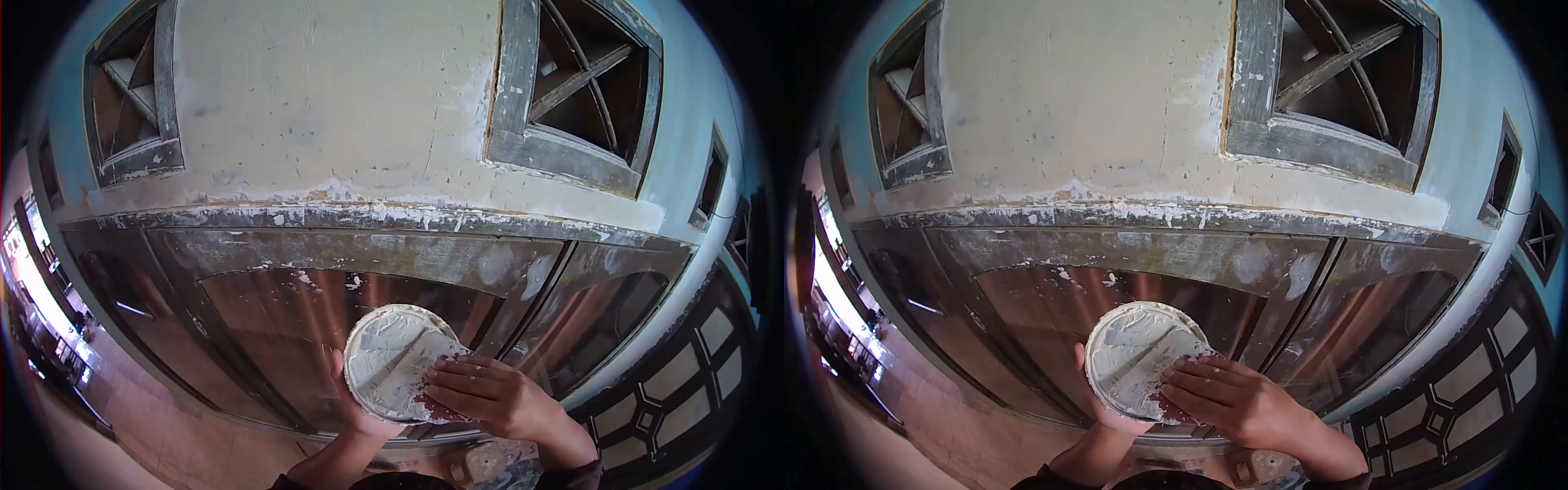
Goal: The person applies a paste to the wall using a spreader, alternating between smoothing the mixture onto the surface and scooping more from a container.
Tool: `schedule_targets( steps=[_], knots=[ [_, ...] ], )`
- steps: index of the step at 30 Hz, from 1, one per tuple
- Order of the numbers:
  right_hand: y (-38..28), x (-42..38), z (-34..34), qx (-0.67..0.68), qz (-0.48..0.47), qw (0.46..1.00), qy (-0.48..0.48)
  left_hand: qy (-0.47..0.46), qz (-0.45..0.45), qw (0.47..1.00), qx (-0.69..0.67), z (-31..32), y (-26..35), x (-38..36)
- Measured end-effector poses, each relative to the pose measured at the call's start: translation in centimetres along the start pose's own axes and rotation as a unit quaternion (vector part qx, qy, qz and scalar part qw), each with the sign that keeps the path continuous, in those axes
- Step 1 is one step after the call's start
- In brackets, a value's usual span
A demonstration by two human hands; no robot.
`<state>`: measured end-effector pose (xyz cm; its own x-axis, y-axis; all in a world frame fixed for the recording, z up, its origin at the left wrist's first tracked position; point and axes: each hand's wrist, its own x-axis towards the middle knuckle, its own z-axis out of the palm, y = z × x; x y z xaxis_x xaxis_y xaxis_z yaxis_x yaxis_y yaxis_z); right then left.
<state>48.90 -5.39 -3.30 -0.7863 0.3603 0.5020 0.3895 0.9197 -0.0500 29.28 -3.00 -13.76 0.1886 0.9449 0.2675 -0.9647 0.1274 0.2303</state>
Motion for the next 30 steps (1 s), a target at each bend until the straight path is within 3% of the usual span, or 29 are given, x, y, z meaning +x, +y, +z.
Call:
schedule_targets(
  steps=[2, 7, 14, 16, 30],
  knots=[
    [0.1, 0.0, 0.3, -0.001, -0.006, 1.000, -0.015, 0.019, 0.017, 0.999, 0.020, -0.1, 0.1, 0.0],
    [-0.1, -0.2, 0.6, -0.039, -0.013, 0.999, -0.023, -0.055, -0.027, 0.992, -0.112, -0.1, 0.5, 0.0],
    [0.5, 0.9, 1.1, -0.032, -0.012, 0.999, -0.002, -0.071, -0.039, 0.993, -0.087, -1.8, -0.1, -0.2],
    [0.7, 1.0, 1.5, -0.041, -0.023, 0.999, -0.017, -0.006, -0.001, 1.000, 0.001, -1.4, -0.1, -0.2],
    [0.8, 0.6, 1.8, -0.020, -0.019, 1.000, 0.005, -0.011, 0.004, 0.999, -0.032, -1.9, -0.2, 0.1]
  ],
)
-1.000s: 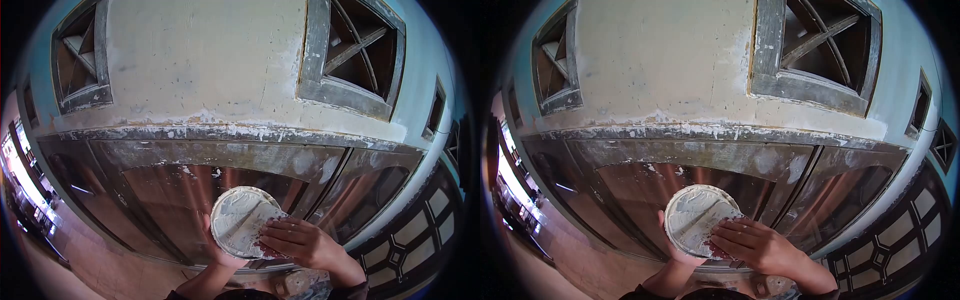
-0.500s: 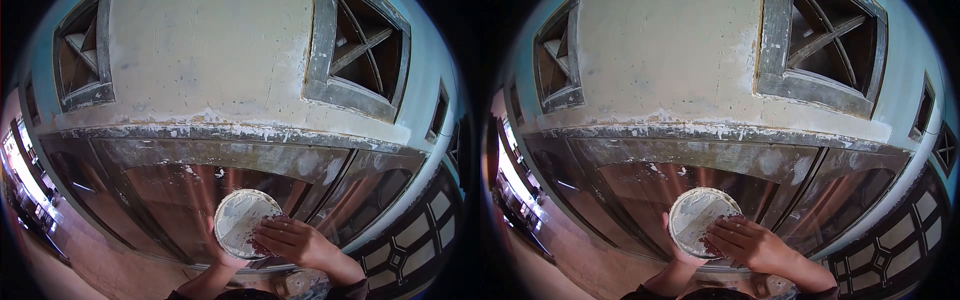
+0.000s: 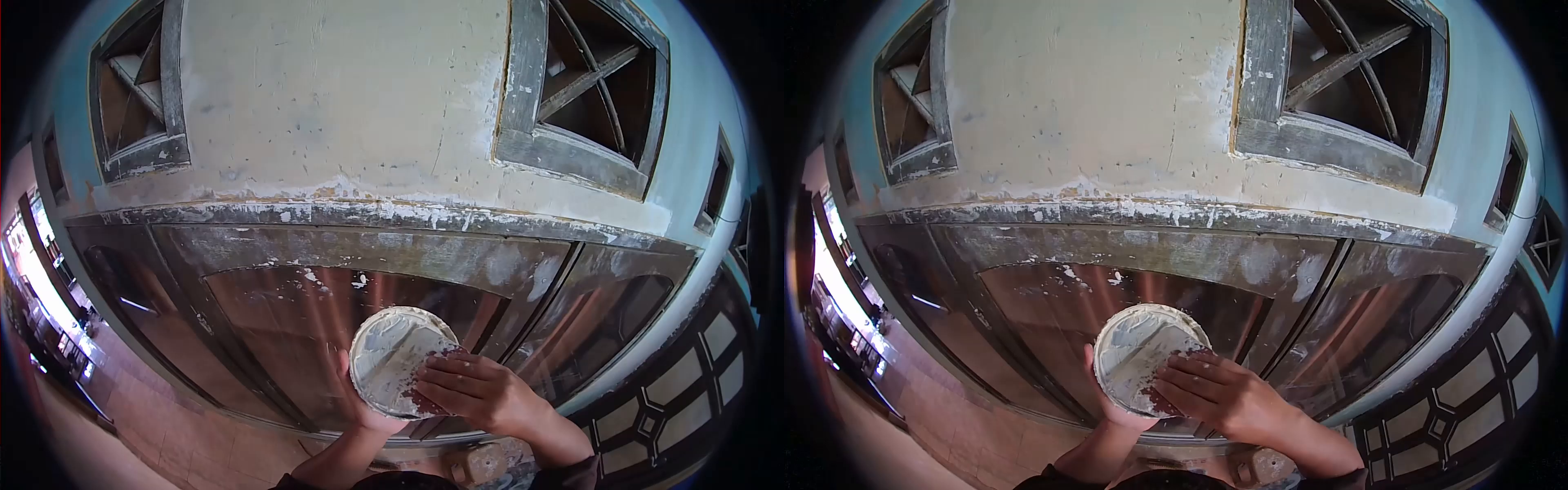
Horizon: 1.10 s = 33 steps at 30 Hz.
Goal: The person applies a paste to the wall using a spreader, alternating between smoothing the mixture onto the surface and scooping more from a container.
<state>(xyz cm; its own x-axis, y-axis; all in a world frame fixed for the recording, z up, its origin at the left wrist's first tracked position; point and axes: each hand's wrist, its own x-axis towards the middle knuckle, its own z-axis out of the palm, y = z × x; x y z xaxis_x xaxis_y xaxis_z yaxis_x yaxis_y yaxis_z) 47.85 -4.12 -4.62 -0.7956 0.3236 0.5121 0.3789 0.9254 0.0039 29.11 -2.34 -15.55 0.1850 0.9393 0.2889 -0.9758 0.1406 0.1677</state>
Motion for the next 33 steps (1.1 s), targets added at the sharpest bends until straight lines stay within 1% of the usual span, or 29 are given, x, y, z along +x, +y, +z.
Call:
schedule_targets(
  steps=[2, 3, 5, 7, 10, 12, 13, 15, 17, 19, 21, 23, 24, 26, 27, 28, 29, 30, 31, 32, 33],
  knots=[
    [0.1, 0.1, 0.4, 0.006, -0.005, 1.000, -0.003, -0.053, -0.014, 0.997, -0.054, -0.2, 0.1, 0.0],
    [0.1, 0.0, 0.5, 0.006, -0.005, 1.000, -0.001, -0.054, -0.015, 0.997, -0.053, 0.1, 0.3, 0.1],
    [0.0, -0.4, 0.5, -0.003, -0.007, 1.000, -0.019, 0.014, 0.010, 0.999, 0.037, 0.8, 0.8, 0.2],
    [0.1, -0.9, 0.7, -0.003, -0.007, 1.000, -0.022, 0.006, 0.010, 1.000, 0.028, 0.5, 0.9, 0.3],
    [0.1, -1.3, 0.3, -0.004, -0.005, 1.000, -0.020, 0.023, -0.006, 0.999, 0.047, 0.3, 0.8, 0.5],
    [0.1, -1.3, 0.0, -0.006, -0.004, 1.000, -0.014, -0.016, 0.009, 1.000, 0.015, 0.1, 0.3, 0.5],
    [0.0, -1.1, -0.2, -0.007, -0.009, 1.000, 0.001, -0.017, 0.007, 1.000, 0.016, 0.2, 0.2, 0.5],
    [0.0, -1.0, -0.3, -0.008, -0.011, 1.000, 0.016, 0.005, -0.008, 0.997, 0.074, 0.1, 0.0, 0.3],
    [0.1, -1.0, 0.0, -0.013, -0.015, 1.000, -0.005, 0.004, -0.020, 0.998, 0.060, -0.1, -0.1, 0.6],
    [0.0, -1.7, 0.0, -0.019, -0.004, 1.000, -0.006, -0.019, -0.019, 0.999, 0.031, 0.3, 0.0, 1.2],
    [0.0, -2.3, -0.5, -0.026, 0.002, 1.000, -0.014, -0.028, -0.042, 0.998, 0.029, 0.6, -0.2, 1.2],
    [-0.1, -2.6, -1.2, -0.025, 0.007, 0.999, -0.029, -0.046, -0.065, 0.996, -0.048, -0.5, -0.7, 1.0],
    [0.1, -2.6, -1.5, -0.036, 0.000, 0.999, -0.028, -0.031, -0.029, 0.998, -0.041, -0.7, -1.3, 1.0],
    [0.0, -3.1, -1.7, 0.039, 0.029, 0.999, 0.011, -0.037, -0.042, 0.998, -0.022, -1.6, -1.8, 0.8],
    [0.1, -3.2, -1.9, 0.037, 0.028, 0.999, 0.010, -0.036, -0.058, 0.998, -0.003, -1.9, -2.0, 0.9],
    [0.1, -3.4, -2.2, 0.084, 0.044, 0.995, 0.039, -0.014, -0.041, 0.999, 0.024, -2.1, -2.3, 1.1],
    [0.2, -3.6, -2.4, 0.129, 0.058, 0.987, 0.069, -0.014, -0.040, 0.999, 0.023, -1.7, -2.3, 1.2],
    [0.3, -4.1, -2.3, 0.171, 0.095, 0.976, 0.093, -0.011, -0.030, 0.999, 0.026, -1.0, -2.3, 1.4],
    [0.5, -3.8, -2.0, 0.171, 0.095, 0.976, 0.092, -0.007, -0.021, 0.999, 0.031, -0.6, -2.3, 1.5],
    [0.5, -3.4, -1.5, 0.244, 0.143, 0.938, 0.201, -0.018, -0.026, 0.999, 0.016, -0.6, -2.3, 1.7],
    [0.4, -3.3, -1.2, 0.312, 0.191, 0.879, 0.306, -0.016, -0.027, 0.999, 0.015, -0.6, -2.3, 1.6]
  ],
)
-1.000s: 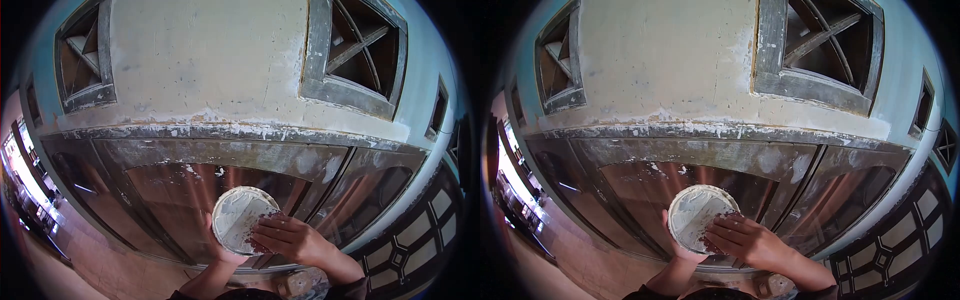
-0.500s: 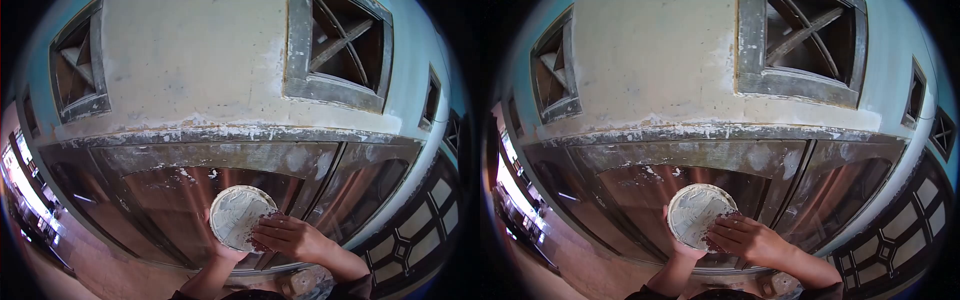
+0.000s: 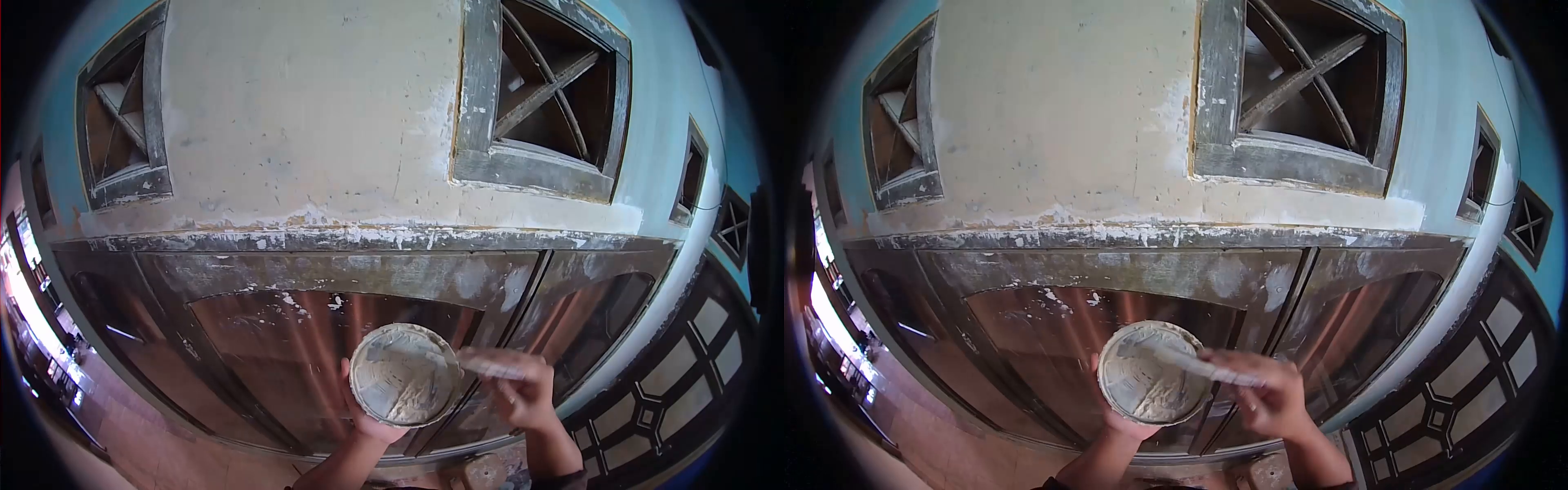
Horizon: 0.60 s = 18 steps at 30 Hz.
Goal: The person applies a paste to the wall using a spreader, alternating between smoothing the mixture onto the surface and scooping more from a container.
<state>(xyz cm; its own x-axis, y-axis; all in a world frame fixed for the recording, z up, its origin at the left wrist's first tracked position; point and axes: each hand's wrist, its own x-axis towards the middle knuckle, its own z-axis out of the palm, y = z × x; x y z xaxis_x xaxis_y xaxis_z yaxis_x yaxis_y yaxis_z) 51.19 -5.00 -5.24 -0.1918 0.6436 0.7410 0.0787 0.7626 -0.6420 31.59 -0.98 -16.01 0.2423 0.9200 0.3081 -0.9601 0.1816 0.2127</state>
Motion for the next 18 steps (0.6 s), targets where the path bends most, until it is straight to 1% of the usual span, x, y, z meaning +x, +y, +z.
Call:
schedule_targets(
  steps=[1, 2, 4, 5, 7, 8, 10, 11, 12, 14, 15, 16, 17, 18],
  knots=[
    [0.0, -1.0, -0.5, 0.014, 0.141, 0.989, 0.047, 0.010, 0.004, 1.000, 0.001, 0.3, 0.0, -0.1],
    [1.3, -0.6, -0.1, 0.163, 0.123, 0.975, 0.085, 0.018, 0.008, 1.000, 0.002, 0.6, -0.1, 0.0],
    [1.1, 0.3, 0.0, 0.316, 0.165, 0.926, 0.121, 0.026, 0.014, 0.999, 0.012, 1.2, -0.4, 0.1],
    [1.4, 0.2, -0.1, 0.314, 0.163, 0.927, 0.123, 0.019, 0.008, 1.000, 0.015, 1.4, -0.3, 0.1],
    [2.1, 0.0, -0.5, 0.439, 0.176, 0.872, 0.127, 0.006, -0.001, 1.000, 0.030, 1.4, -0.2, 0.1],
    [2.0, -0.1, -0.5, 0.439, 0.172, 0.873, 0.124, 0.001, 0.002, 1.000, 0.031, 1.4, -0.2, 0.1],
    [1.3, 0.4, -0.2, 0.469, 0.147, 0.858, 0.150, -0.002, 0.025, 0.997, 0.071, 1.7, 0.3, 0.0],
    [-0.3, 1.3, 0.6, 0.430, 0.155, 0.865, 0.207, -0.003, 0.027, 0.997, 0.075, 1.8, 0.6, 0.0],
    [-0.1, 1.4, 0.1, 0.444, 0.109, 0.871, 0.182, -0.015, 0.046, 0.996, 0.081, 2.1, 1.1, 0.0],
    [-1.4, 2.8, -0.1, 0.398, 0.069, 0.900, 0.166, -0.023, 0.017, 0.997, 0.068, 2.8, 2.0, 0.2],
    [-1.4, 3.4, -0.5, 0.391, 0.034, 0.905, 0.166, -0.085, -0.016, 0.996, -0.016, 3.0, 2.5, 0.3],
    [-1.6, 4.0, -0.7, 0.382, -0.001, 0.909, 0.169, -0.095, -0.008, 0.995, -0.010, 4.2, 3.2, 0.4],
    [-2.5, 4.9, -0.8, 0.349, -0.036, 0.924, 0.154, -0.073, 0.011, 0.997, 0.032, 5.3, 3.7, 0.1],
    [-3.9, 6.2, -0.3, 0.296, -0.073, 0.935, 0.182, -0.050, 0.030, 0.996, 0.071, 6.3, 4.1, -0.1]
  ],
)
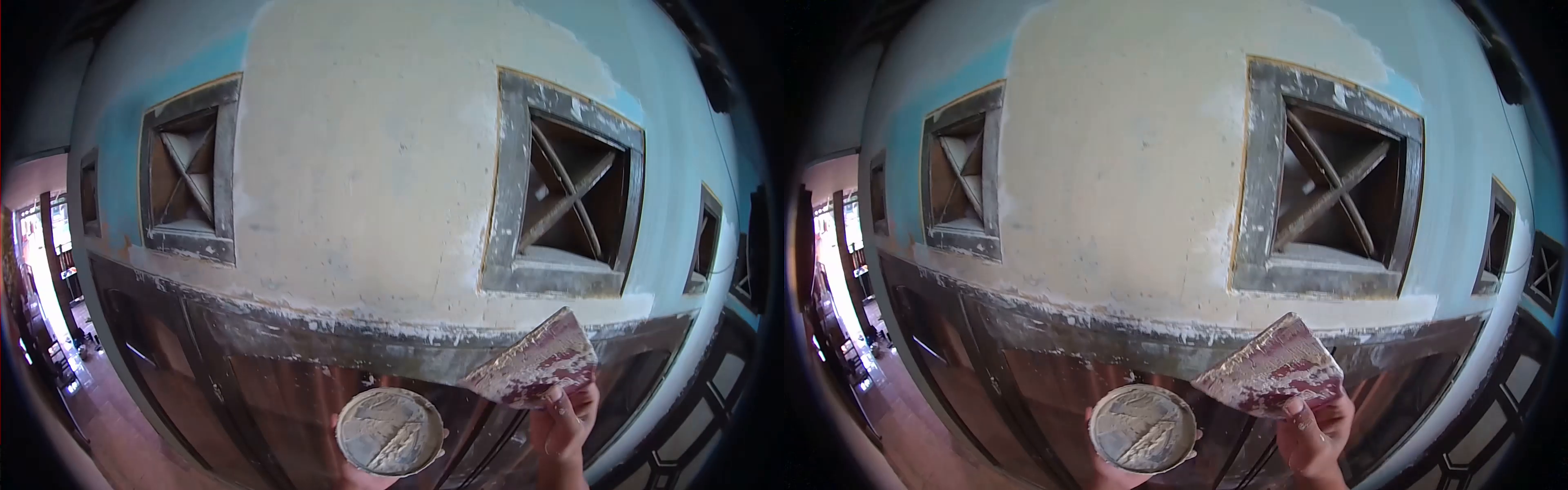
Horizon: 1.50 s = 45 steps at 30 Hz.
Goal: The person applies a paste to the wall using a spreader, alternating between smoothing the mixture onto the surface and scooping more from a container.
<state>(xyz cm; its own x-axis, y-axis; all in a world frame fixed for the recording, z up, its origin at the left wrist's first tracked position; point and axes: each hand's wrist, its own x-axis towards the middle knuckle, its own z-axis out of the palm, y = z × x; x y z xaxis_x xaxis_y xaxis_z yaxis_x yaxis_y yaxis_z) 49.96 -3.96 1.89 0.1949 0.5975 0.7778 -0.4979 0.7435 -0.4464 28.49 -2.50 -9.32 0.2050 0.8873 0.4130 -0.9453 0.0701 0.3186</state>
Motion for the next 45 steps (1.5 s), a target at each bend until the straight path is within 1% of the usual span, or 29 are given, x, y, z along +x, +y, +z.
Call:
schedule_targets(
  steps=[2, 3, 4, 5, 6, 7, 9, 10, 12, 13, 15, 16, 18, 21, 23, 26, 28, 30, 31, 32, 34, 35, 36, 38, 39, 40, 42, 44, 45],
  knots=[
    [-1.0, 1.7, 0.8, -0.173, -0.109, 0.977, -0.065, -0.018, -0.004, 1.000, 0.001, 0.9, 1.7, -0.2],
    [-1.5, 3.2, 0.9, -0.286, -0.208, 0.924, -0.145, -0.028, -0.014, 1.000, 0.002, 1.0, 2.7, -0.5],
    [-2.5, 5.9, 2.0, -0.386, -0.332, 0.821, -0.259, -0.037, -0.024, 0.999, 0.004, 0.9, 3.8, -0.5],
    [-3.3, 7.0, 4.0, -0.436, -0.353, 0.783, -0.270, -0.097, -0.017, 0.995, -0.031, 0.8, 4.9, -0.5],
    [-3.9, 7.7, 6.0, -0.484, -0.372, 0.741, -0.279, -0.100, -0.015, 0.994, -0.031, 0.7, 6.0, -0.6],
    [-3.9, 8.7, 7.3, -0.483, -0.374, 0.741, -0.279, -0.083, 0.015, 0.996, 0.010, 0.9, 7.2, -0.9],
    [-3.9, 10.5, 9.7, -0.556, -0.427, 0.652, -0.288, -0.029, 0.097, 0.991, 0.082, 2.0, 8.9, -1.5],
    [-4.0, 11.4, 10.9, -0.570, -0.423, 0.641, -0.292, -0.031, 0.099, 0.991, 0.082, 2.3, 9.5, -1.2],
    [-3.4, 13.9, 12.7, -0.615, -0.462, 0.577, -0.275, 0.007, 0.181, 0.974, 0.135, 2.5, 10.6, -0.8],
    [-2.9, 15.2, 13.5, -0.632, -0.483, 0.541, -0.274, -0.018, 0.178, 0.970, 0.166, 1.8, 11.8, -1.0],
    [-1.9, 18.1, 14.9, -0.666, -0.517, 0.467, -0.268, -0.013, 0.183, 0.975, 0.122, 1.3, 13.1, -1.6],
    [-1.2, 19.6, 15.7, -0.664, -0.535, 0.454, -0.258, -0.005, 0.188, 0.979, 0.078, 1.1, 13.8, -1.9],
    [-1.1, 21.2, 17.9, -0.682, -0.521, 0.461, -0.226, 0.021, 0.195, 0.973, 0.123, 0.7, 15.4, -2.3],
    [0.0, 23.2, 21.0, -0.678, -0.512, 0.491, -0.196, 0.018, 0.185, 0.982, -0.020, -0.8, 17.8, -3.3],
    [1.2, 24.2, 22.6, -0.673, -0.526, 0.483, -0.193, 0.013, 0.176, 0.977, -0.116, -1.1, 19.2, -3.6],
    [3.2, 25.7, 23.8, -0.663, -0.546, 0.476, -0.188, -0.057, 0.144, 0.988, -0.008, -1.1, 21.2, -4.1],
    [4.0, 26.4, 23.3, -0.702, -0.569, 0.406, -0.134, -0.078, 0.148, 0.986, 0.014, -2.9, 23.2, -4.3],
    [3.7, 26.5, 22.9, -0.705, -0.567, 0.408, -0.124, -0.120, 0.166, 0.977, 0.056, -4.3, 24.6, -4.2],
    [3.6, 26.4, 22.7, -0.707, -0.562, 0.413, -0.114, -0.051, 0.185, 0.980, 0.048, -5.0, 24.5, -4.8],
    [3.4, 26.0, 22.9, -0.710, -0.560, 0.412, -0.114, -0.050, 0.181, 0.981, 0.047, -4.5, 24.2, -4.9],
    [2.6, 25.4, 23.7, -0.676, -0.516, 0.511, -0.128, -0.044, 0.290, 0.954, 0.059, -3.3, 23.7, -4.7],
    [2.9, 25.7, 23.4, -0.672, -0.516, 0.514, -0.131, 0.010, 0.249, 0.961, 0.117, -3.4, 24.5, -4.7],
    [3.4, 25.9, 23.2, -0.675, -0.515, 0.512, -0.130, 0.008, 0.245, 0.962, 0.116, -3.5, 25.2, -4.7],
    [4.2, 25.8, 22.7, -0.690, -0.530, 0.471, -0.144, -0.069, 0.216, 0.973, 0.044, -3.1, 26.3, -4.4],
    [4.5, 25.7, 22.4, -0.699, -0.523, 0.463, -0.154, 0.048, 0.250, 0.964, 0.078, -2.6, 26.9, -3.9],
    [4.6, 25.7, 22.2, -0.701, -0.522, 0.461, -0.154, -0.086, 0.259, 0.931, 0.243, -3.2, 28.9, -3.8],
    [4.9, 25.7, 21.6, -0.717, -0.508, 0.450, -0.155, -0.096, 0.306, 0.924, 0.209, 0.0, 31.3, -2.8],
    [5.1, 25.9, 21.3, -0.725, -0.499, 0.449, -0.154, -0.210, 0.334, 0.909, 0.133, 3.2, 33.9, -1.7],
    [5.2, 25.9, 21.2, -0.731, -0.491, 0.447, -0.155, -0.210, 0.332, 0.910, 0.133, 5.0, 35.1, -1.3]
  ],
)
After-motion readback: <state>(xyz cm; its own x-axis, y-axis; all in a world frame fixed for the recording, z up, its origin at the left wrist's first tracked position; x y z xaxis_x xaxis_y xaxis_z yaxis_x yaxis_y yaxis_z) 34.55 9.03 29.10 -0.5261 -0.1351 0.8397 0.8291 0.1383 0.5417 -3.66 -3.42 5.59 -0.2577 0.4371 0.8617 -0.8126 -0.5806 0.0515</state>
